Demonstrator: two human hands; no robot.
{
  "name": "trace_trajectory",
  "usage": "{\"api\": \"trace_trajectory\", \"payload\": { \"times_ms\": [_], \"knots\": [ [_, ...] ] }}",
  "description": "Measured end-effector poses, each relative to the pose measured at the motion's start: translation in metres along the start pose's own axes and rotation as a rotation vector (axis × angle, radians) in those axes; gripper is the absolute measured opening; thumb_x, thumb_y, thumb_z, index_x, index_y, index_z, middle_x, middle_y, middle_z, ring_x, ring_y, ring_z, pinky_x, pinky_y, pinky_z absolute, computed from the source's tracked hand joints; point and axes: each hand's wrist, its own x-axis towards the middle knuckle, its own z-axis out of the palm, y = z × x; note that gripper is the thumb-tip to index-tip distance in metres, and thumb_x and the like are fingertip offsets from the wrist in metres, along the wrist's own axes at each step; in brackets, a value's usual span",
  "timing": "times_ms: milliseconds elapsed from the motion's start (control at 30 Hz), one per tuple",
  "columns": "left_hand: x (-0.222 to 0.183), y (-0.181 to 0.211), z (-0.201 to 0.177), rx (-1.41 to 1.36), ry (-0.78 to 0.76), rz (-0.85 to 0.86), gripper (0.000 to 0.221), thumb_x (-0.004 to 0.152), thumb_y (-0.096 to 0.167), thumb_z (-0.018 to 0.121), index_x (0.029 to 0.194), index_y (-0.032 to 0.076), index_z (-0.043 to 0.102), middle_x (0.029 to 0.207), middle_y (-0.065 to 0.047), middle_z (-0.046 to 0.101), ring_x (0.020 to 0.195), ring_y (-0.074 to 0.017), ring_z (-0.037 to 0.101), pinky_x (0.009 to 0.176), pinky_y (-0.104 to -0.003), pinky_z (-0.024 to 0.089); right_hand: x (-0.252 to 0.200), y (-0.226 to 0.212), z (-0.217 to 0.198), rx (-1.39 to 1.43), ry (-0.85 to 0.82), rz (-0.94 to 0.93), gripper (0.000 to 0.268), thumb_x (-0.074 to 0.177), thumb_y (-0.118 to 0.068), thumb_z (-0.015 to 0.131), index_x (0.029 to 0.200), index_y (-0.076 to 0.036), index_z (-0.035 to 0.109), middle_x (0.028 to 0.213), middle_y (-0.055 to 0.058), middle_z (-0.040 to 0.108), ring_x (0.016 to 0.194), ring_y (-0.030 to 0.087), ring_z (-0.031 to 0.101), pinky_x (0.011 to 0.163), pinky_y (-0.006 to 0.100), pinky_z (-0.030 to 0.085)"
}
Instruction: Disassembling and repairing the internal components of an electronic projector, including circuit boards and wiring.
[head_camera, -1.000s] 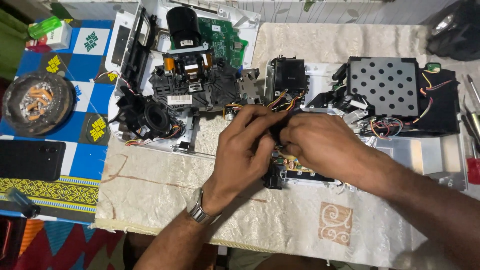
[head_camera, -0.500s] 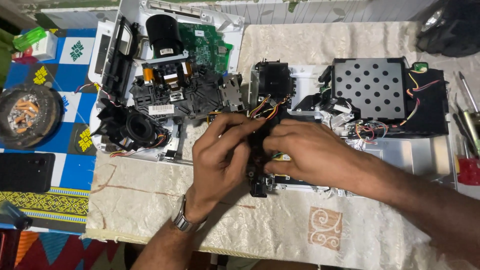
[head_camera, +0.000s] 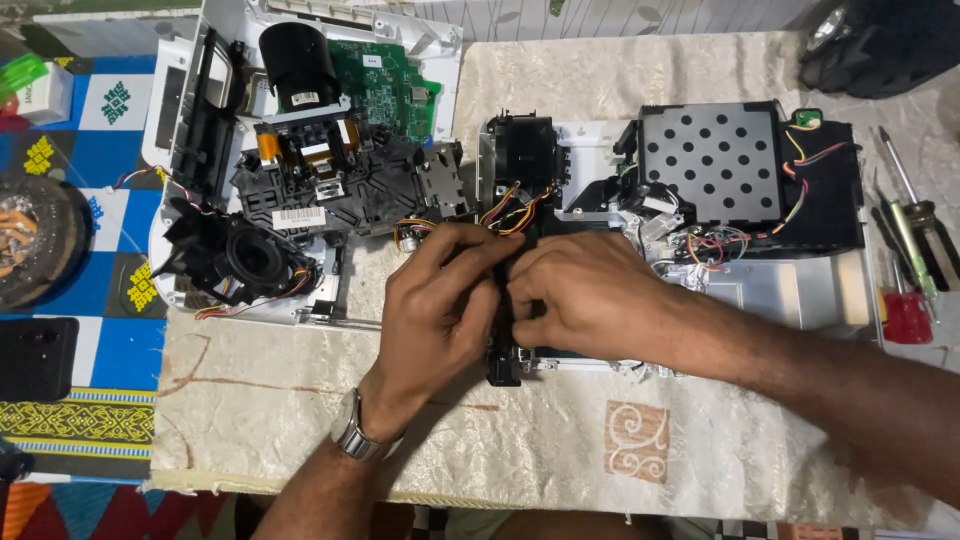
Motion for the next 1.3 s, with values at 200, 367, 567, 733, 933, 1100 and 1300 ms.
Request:
{"api": "trace_trajectory", "payload": {
  "times_ms": [200, 367, 567, 733, 933, 1100, 1300],
  "knots": [
    [-0.003, -0.004, 0.004, 0.048, -0.022, 0.025, 0.032, 0.093, -0.004, 0.05, 0.12, -0.008, 0.067, 0.106, -0.019, 0.064, 0.098, -0.0297, 0.064, 0.082, -0.039, 0.057, -0.012, 0.01, -0.009, 0.009, -0.054, -0.048, 0.028, 0.091, -0.049, 0.073, 0.105, -0.024, 0.074, 0.095, -0.003, 0.069, 0.091, 0.019, 0.063, 0.07, 0.042, 0.052],
    [-0.004, -0.005, 0.006, 0.089, -0.032, 0.034, 0.032, 0.094, -0.003, 0.049, 0.121, -0.007, 0.066, 0.107, -0.019, 0.063, 0.098, -0.0296, 0.064, 0.081, -0.039, 0.057, -0.024, 0.023, -0.003, 0.101, 0.165, -0.252, 0.023, 0.094, -0.043, 0.069, 0.099, -0.021, 0.073, 0.09, -0.001, 0.069, 0.088, 0.023, 0.064, 0.074, 0.04, 0.048],
    [-0.001, -0.001, 0.006, 0.074, -0.033, 0.025, 0.031, 0.095, -0.004, 0.048, 0.119, -0.008, 0.067, 0.106, -0.019, 0.062, 0.097, -0.0303, 0.064, 0.08, -0.039, 0.056, -0.008, 0.019, 0.007, 0.104, 0.069, -0.13, 0.018, 0.086, -0.041, 0.075, 0.096, -0.025, 0.076, 0.096, -0.005, 0.07, 0.092, 0.019, 0.063, 0.07, 0.044, 0.049],
    [-0.001, 0.0, 0.004, 0.075, -0.023, 0.032, 0.031, 0.094, -0.005, 0.048, 0.118, -0.008, 0.067, 0.106, -0.02, 0.063, 0.096, -0.031, 0.064, 0.081, -0.04, 0.055, -0.006, 0.013, -0.009, 0.006, -0.015, -0.108, 0.015, 0.087, -0.038, 0.075, 0.083, -0.024, 0.072, 0.083, -0.009, 0.071, 0.086, 0.017, 0.058, 0.065, 0.041, 0.047],
    [-0.004, 0.004, -0.001, 0.086, -0.01, 0.037, 0.03, 0.096, -0.005, 0.048, 0.119, -0.006, 0.067, 0.106, -0.018, 0.063, 0.095, -0.0309, 0.064, 0.079, -0.04, 0.054, -0.056, 0.024, -0.04, 0.233, 0.191, -0.376, 0.025, 0.101, -0.027, 0.057, 0.106, -0.009, 0.073, 0.098, 0.003, 0.074, 0.092, 0.022, 0.067, 0.083, 0.037, 0.049],
    [-0.018, -0.007, 0.014, 0.212, -0.082, 0.191, 0.028, 0.096, 0.011, 0.053, 0.118, 0.003, 0.07, 0.103, -0.012, 0.069, 0.087, -0.0223, 0.064, 0.068, -0.038, 0.056, -0.1, 0.053, -0.014, -0.088, 0.276, -0.201, 0.017, 0.094, -0.026, 0.066, 0.107, -0.023, 0.077, 0.103, -0.009, 0.076, 0.091, 0.013, 0.074, 0.072, 0.033, 0.058],
    [-0.014, 0.002, 0.012, 0.235, -0.191, 0.254, 0.026, 0.097, 0.013, 0.058, 0.118, 0.005, 0.071, 0.1, -0.009, 0.068, 0.088, -0.0235, 0.055, 0.071, -0.04, 0.041, -0.115, 0.086, 0.014, -0.093, 0.055, -0.115, 0.034, 0.094, -0.024, 0.055, 0.124, -0.032, 0.07, 0.13, -0.009, 0.07, 0.109, 0.019, 0.071, 0.082, 0.039, 0.055]
  ]
}}
